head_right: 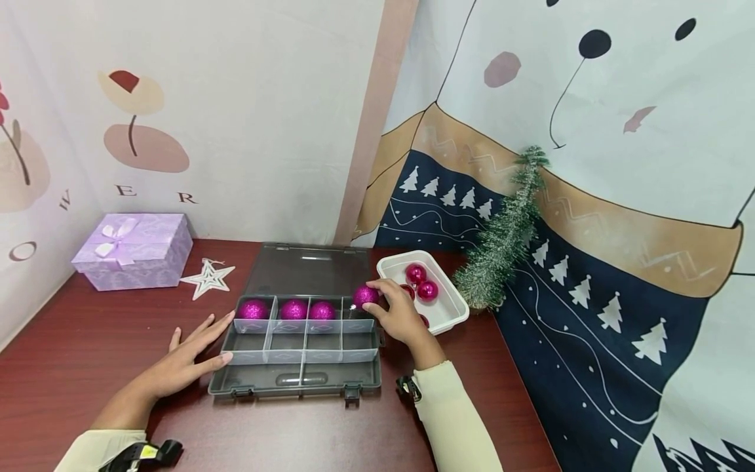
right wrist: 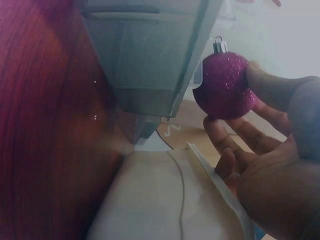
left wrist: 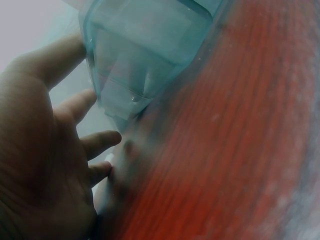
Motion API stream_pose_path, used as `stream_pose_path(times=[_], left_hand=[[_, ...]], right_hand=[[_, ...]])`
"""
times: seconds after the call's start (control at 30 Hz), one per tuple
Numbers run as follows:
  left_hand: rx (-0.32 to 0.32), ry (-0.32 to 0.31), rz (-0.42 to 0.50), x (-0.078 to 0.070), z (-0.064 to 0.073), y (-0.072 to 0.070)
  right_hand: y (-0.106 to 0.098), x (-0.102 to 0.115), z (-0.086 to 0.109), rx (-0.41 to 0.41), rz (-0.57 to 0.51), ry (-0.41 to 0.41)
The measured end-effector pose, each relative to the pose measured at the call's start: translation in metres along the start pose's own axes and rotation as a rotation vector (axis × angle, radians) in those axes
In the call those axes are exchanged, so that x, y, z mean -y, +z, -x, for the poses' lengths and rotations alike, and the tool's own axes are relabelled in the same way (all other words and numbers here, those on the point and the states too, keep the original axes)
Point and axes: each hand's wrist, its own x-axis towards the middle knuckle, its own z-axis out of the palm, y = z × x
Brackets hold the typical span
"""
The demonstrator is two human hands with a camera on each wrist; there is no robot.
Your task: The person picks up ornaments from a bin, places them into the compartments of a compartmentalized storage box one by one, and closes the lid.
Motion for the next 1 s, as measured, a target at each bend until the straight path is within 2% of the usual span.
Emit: stream_pose_path(times=[0.37,0.57,1.0], left_hand=[[-0.003,0.001,-0.005,0.002,0.000,0.002],[-0.007,0.002,-0.004,0.001,0.000,0.001],[-0.004,0.001,-0.002,0.002,0.000,0.001]], right_hand=[[0.009,-0.004,0.003,0.025,0.089,-0.042],[0.013,-0.003,0.003,0.026,0.076,-0.044],[0.018,-0.001,0.004,0.057,0.088,0.005]])
